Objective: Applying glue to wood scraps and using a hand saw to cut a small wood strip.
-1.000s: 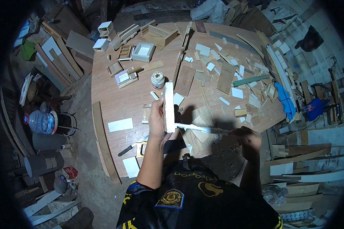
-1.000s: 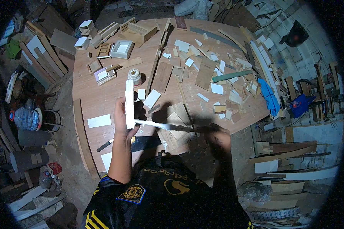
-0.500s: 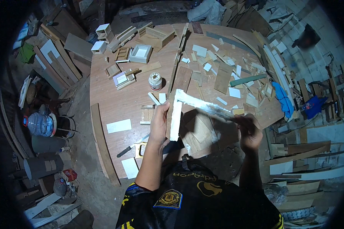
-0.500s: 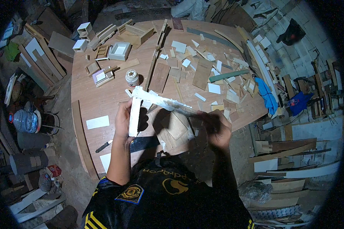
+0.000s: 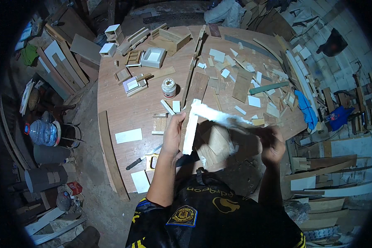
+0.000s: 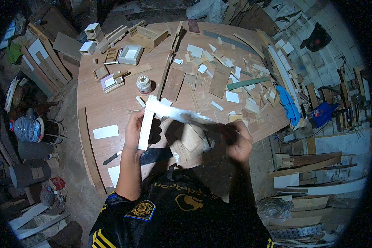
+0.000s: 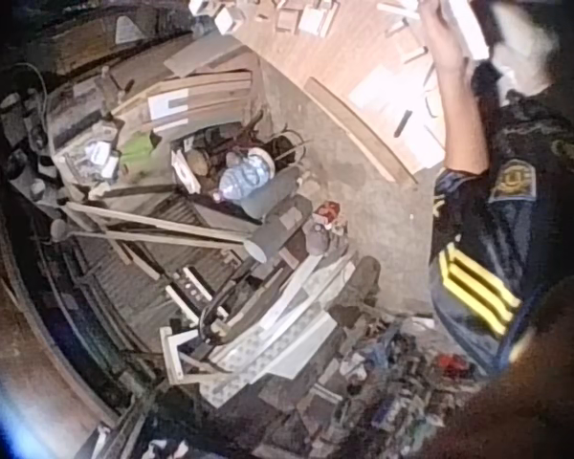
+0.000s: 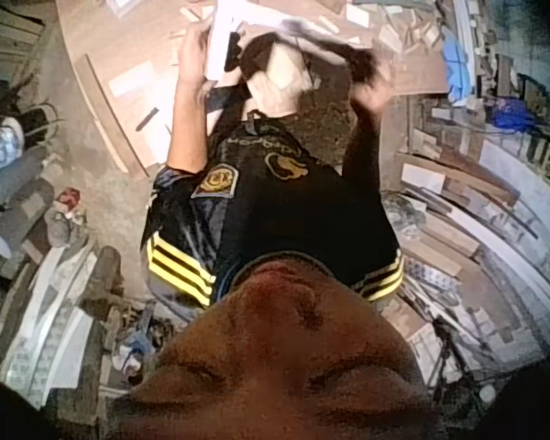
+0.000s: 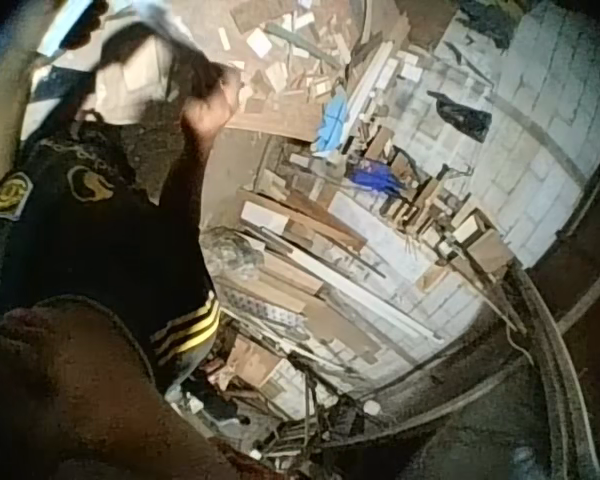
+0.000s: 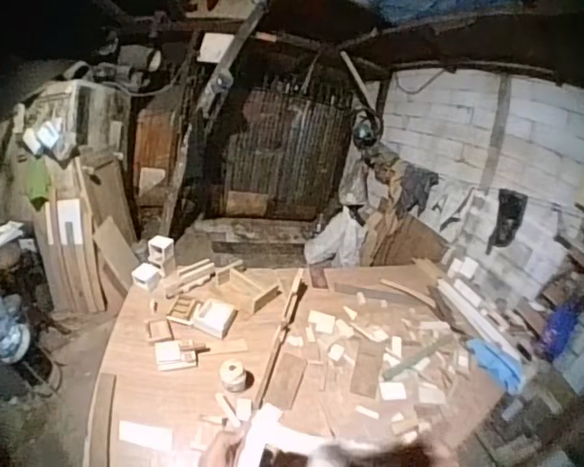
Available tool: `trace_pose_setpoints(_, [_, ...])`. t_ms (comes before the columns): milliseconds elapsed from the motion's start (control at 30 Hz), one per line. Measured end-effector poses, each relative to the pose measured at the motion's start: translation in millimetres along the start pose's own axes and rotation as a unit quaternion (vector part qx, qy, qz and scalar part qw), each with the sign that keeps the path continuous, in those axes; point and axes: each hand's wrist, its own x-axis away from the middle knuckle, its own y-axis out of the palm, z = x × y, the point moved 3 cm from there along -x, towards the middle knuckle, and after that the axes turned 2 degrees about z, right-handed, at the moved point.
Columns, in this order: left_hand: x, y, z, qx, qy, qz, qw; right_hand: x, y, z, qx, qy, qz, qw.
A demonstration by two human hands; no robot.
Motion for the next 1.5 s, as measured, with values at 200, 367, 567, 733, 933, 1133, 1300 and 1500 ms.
trace_pose_setpoints(200, [0.5, 8.8, 1.6, -0.012, -0.015, -0.008, 1.0, -6.2, 2.1, 1.1, 0.044, 0.025, 0.053, 0.997])
trace_pose_setpoints(367, [1.6, 3.4, 2.6, 0.006, -0.047, -0.046, 0.998, 7.4, 4.7, 5.6, -0.015, 0.081, 0.036, 0.996])
trace_pose_setpoints(567, [-1.3, -1.0, -1.4, 0.028, -0.079, -0.059, 0.995, 1.6, 6.0, 9.5, 0.039, 0.107, -0.003, 0.993])
trace_pose_setpoints(733, [-3.8, -6.8, -2.5, 0.003, -0.084, -0.023, 0.996, 17.8, 3.6, 12.9, -0.038, 0.16, -0.001, 0.986])
trace_pose_setpoints(933, [-11.3, -15.4, -6.4, 0.042, -0.1, -0.061, 0.992, -5.2, 10.0, 15.0, 0.033, 0.044, 0.042, 0.998])
trace_pose_setpoints(1133, [-17.9, -44.3, 15.8, -0.286, 0.21, 0.15, 0.923, -7.6, 40.3, 33.4, -0.093, 0.103, 0.023, 0.99])
trace_pose_setpoints(1300, [-31.1, -92.7, 14.1, -0.274, 0.245, 0.182, 0.912, -40.1, 83.2, 37.2, -0.107, 0.095, -0.044, 0.989])
trace_pose_setpoints(1500, [-30.7, -140.0, 19.2, -0.224, 0.237, 0.234, 0.916, -106.9, 159.3, 50.3, -0.05, 0.122, -0.079, 0.988])
